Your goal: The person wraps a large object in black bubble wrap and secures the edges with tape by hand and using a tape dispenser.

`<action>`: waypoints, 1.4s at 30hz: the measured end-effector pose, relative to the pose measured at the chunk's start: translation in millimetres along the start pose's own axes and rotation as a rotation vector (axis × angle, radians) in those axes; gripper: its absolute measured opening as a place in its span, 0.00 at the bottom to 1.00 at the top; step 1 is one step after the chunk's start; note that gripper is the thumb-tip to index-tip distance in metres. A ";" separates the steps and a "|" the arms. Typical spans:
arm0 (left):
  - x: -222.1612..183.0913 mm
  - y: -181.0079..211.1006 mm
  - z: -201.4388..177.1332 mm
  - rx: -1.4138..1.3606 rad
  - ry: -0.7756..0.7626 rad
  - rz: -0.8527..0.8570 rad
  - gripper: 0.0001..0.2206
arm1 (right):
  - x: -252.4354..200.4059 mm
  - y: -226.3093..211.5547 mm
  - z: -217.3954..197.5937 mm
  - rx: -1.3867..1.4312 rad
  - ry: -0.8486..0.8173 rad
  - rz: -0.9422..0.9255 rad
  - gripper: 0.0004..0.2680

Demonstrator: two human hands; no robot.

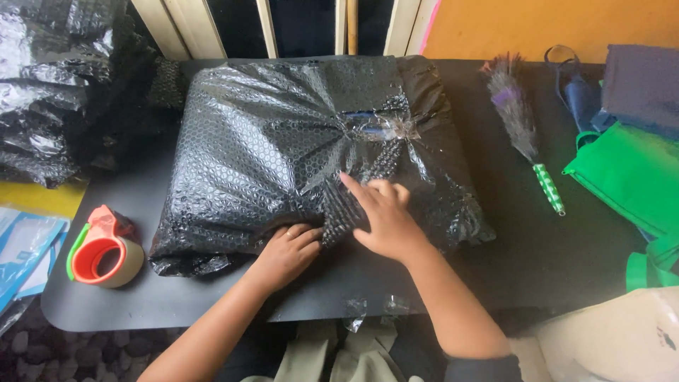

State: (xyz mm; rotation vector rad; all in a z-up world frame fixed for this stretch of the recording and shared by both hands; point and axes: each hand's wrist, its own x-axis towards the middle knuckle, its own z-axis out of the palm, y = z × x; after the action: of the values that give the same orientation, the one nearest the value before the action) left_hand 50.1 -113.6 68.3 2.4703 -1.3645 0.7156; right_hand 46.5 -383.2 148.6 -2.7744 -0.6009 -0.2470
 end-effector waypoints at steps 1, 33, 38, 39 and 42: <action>-4.5 -2.1 4.0 0.001 -0.002 0.001 0.03 | -9.7 3.6 -2.5 0.002 0.001 0.001 0.44; -17.2 6.1 43.6 0.184 0.327 -0.081 0.18 | -39.2 -7.9 25.3 0.038 -0.030 -0.121 0.15; -23.1 1.4 44.9 0.108 0.293 0.009 0.03 | -39.1 8.4 50.1 0.020 0.121 -0.190 0.07; -21.4 2.2 42.6 0.063 0.276 0.049 0.03 | -38.2 10.5 54.1 -0.018 0.153 -0.190 0.06; -21.6 5.8 34.0 0.080 0.185 0.073 0.04 | -35.7 -0.8 67.5 -0.175 0.097 -0.148 0.04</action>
State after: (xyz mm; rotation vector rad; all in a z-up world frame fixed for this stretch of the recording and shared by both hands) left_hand 46.0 -115.3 27.8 2.3541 -1.3871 1.0060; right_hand 21.2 -374.6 77.1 -2.8651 -0.7964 -0.4850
